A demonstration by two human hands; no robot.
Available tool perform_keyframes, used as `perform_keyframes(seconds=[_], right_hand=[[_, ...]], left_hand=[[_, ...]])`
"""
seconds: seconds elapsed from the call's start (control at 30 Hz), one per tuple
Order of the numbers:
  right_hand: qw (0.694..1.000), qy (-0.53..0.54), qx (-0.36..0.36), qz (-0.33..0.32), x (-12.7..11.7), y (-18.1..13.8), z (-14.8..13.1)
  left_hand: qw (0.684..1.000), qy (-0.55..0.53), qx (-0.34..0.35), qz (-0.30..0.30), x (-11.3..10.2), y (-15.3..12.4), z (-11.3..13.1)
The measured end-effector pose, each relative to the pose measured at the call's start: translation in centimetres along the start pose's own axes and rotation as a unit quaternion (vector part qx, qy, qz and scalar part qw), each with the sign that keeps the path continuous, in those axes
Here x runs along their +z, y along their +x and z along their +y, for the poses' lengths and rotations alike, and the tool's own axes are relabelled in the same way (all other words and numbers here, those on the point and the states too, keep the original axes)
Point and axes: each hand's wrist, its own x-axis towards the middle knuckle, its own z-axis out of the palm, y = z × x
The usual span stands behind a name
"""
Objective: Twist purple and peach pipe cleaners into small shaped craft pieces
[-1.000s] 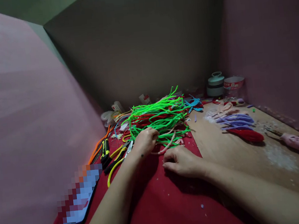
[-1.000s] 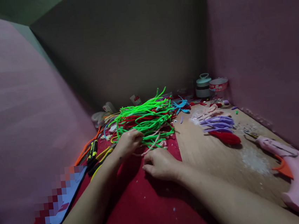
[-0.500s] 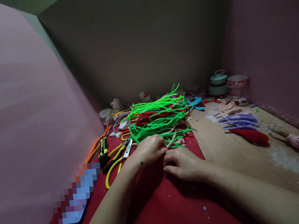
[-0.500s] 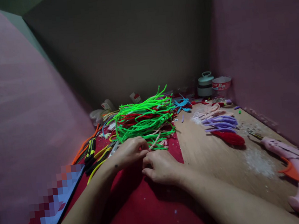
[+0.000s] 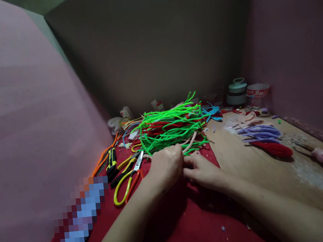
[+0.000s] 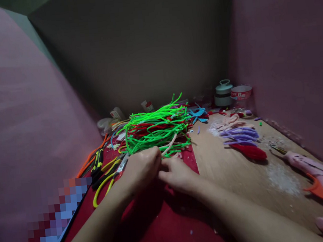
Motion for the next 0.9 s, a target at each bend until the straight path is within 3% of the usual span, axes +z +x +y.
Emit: perform_keyframes(seconds=[0.07, 0.23, 0.47, 0.67, 0.73, 0.8, 0.87, 0.9], right_hand=[[0.993, 0.105, 0.049, 0.009, -0.2, 0.1, -0.1], [0.946, 0.322, 0.014, 0.024, -0.4, 0.1, 0.2], [0.916, 0.397, 0.003, 0.054, -0.4, 0.5, 0.4], [0.885, 0.449, 0.014, 0.121, -1.4, 0.9, 0.6], [0.875, 0.464, 0.013, 0.140, -1.7, 0.9, 0.6], [0.869, 0.471, 0.009, 0.153, -2.0, 1.0, 0.6], [0.865, 0.476, 0.008, 0.160, -2.1, 1.0, 0.6], [0.863, 0.477, 0.009, 0.165, -2.2, 1.0, 0.7]], left_hand=[[0.999, 0.001, 0.022, 0.037, 0.0, -0.2, 0.4], [0.991, 0.030, 0.083, 0.105, 0.4, -0.4, 0.8], [0.989, 0.015, 0.090, 0.116, 1.2, -0.2, 0.8], [0.968, -0.164, 0.005, 0.191, 0.8, 0.0, 0.3], [0.950, -0.273, -0.026, 0.150, 0.4, 0.1, 0.1], [0.917, -0.396, -0.036, 0.034, 0.3, 0.3, 0.0], [0.856, -0.508, -0.068, -0.070, 0.6, 0.7, -0.2], [0.820, -0.556, -0.093, -0.093, 0.9, 0.9, -0.3]])
